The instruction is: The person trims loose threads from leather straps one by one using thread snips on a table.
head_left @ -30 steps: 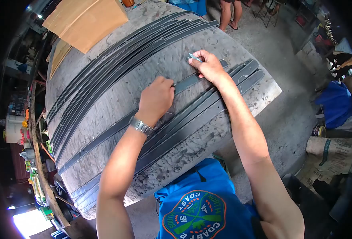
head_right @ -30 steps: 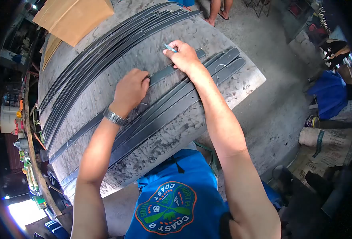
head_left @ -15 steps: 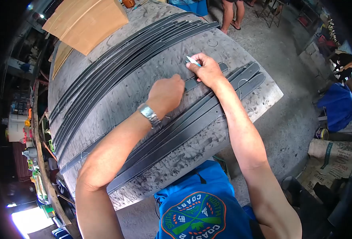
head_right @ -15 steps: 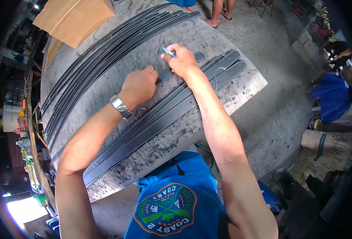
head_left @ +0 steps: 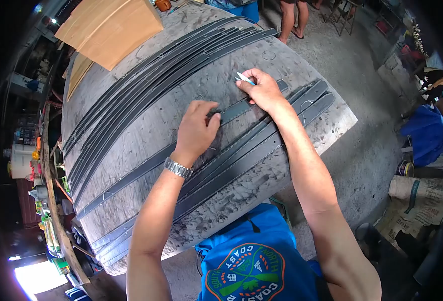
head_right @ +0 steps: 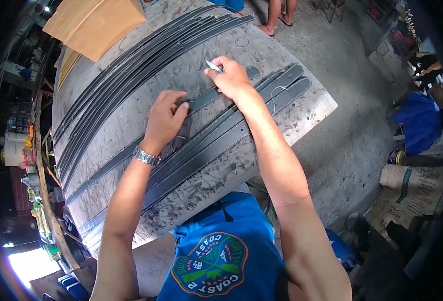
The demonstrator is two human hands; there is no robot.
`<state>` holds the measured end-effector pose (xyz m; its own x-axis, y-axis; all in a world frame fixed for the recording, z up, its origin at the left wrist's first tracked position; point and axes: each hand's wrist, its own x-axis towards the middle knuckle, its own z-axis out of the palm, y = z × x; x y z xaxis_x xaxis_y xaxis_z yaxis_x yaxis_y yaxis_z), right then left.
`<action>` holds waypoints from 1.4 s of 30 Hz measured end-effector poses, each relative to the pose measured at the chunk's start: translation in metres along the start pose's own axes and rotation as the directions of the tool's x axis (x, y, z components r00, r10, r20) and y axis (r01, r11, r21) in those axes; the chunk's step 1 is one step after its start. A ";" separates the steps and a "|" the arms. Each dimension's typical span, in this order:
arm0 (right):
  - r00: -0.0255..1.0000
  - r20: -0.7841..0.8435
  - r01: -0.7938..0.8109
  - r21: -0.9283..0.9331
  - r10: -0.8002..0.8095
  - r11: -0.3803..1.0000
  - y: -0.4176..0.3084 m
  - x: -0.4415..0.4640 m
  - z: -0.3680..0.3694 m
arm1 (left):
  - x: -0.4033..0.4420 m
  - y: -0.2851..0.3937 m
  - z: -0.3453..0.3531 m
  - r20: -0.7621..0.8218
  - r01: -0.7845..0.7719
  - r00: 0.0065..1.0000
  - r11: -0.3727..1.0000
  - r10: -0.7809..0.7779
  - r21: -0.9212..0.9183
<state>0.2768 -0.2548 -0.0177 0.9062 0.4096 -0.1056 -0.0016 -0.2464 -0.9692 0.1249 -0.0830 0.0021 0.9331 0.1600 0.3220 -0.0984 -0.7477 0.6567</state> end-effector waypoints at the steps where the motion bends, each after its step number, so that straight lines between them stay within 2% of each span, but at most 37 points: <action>1: 1.000 -0.003 -0.003 -0.004 0.003 1.000 0.001 0.000 0.000 | 0.000 0.000 0.002 0.032 -0.042 0.999 0.997 0.040 0.060; 3: 1.000 -0.009 -0.004 -0.011 0.004 1.000 0.002 0.001 0.000 | 0.004 -0.005 0.009 0.101 -0.132 0.988 0.975 0.116 0.177; 6: 1.000 -0.001 0.009 0.002 -0.009 1.000 0.003 0.001 0.000 | 0.010 -0.012 0.019 0.070 -0.098 0.994 0.975 0.086 0.197; 10: 0.999 -0.015 0.049 -0.047 -0.050 0.998 0.005 0.001 0.001 | 0.001 -0.011 0.029 -0.080 0.021 0.997 0.974 -0.003 0.227; 13: 0.995 -0.027 0.090 -0.193 -0.097 0.977 0.007 0.004 0.001 | -0.004 -0.009 0.026 -0.088 0.056 0.995 0.970 -0.036 0.236; 16: 0.961 -0.022 0.220 -0.539 -0.274 0.813 -0.006 -0.030 0.007 | -0.005 -0.012 0.027 -0.102 0.065 0.994 0.974 -0.044 0.215; 17: 0.973 0.057 0.219 -0.556 -0.225 0.802 -0.021 -0.048 0.008 | -0.005 -0.012 0.027 -0.119 0.078 0.991 0.976 -0.054 0.202; 19: 0.894 0.156 0.424 -0.598 -0.421 0.680 -0.009 -0.064 0.017 | -0.007 -0.009 0.027 -0.148 0.100 0.986 0.979 -0.074 0.177; 20: 0.924 0.192 0.375 -0.634 -0.332 0.676 -0.010 -0.072 0.018 | -0.008 -0.011 0.027 -0.152 0.096 0.986 0.980 -0.070 0.172; 27: 0.930 0.241 0.365 -0.691 -0.277 0.624 -0.021 -0.078 0.031 | -0.008 -0.010 0.030 -0.151 0.098 0.986 0.980 -0.073 0.171; 30: 0.912 0.279 0.405 -0.727 -0.300 0.555 -0.016 -0.076 0.035 | -0.009 -0.010 0.032 -0.158 0.104 0.984 0.982 -0.079 0.158; 39: 0.855 0.284 0.502 -0.666 -0.435 0.551 -0.013 -0.080 0.033 | -0.008 -0.007 0.031 -0.166 0.113 0.982 0.980 -0.086 0.162; 42: 0.856 0.295 0.499 -0.684 -0.424 0.532 -0.013 -0.078 0.040 | -0.008 -0.008 0.032 -0.172 0.114 0.981 0.981 -0.087 0.159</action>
<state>0.1893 -0.2482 -0.0054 0.6520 0.7142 0.2544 0.7404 -0.5277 -0.4163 0.1294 -0.0989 -0.0279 0.8646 0.3327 0.3766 0.0653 -0.8174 0.5723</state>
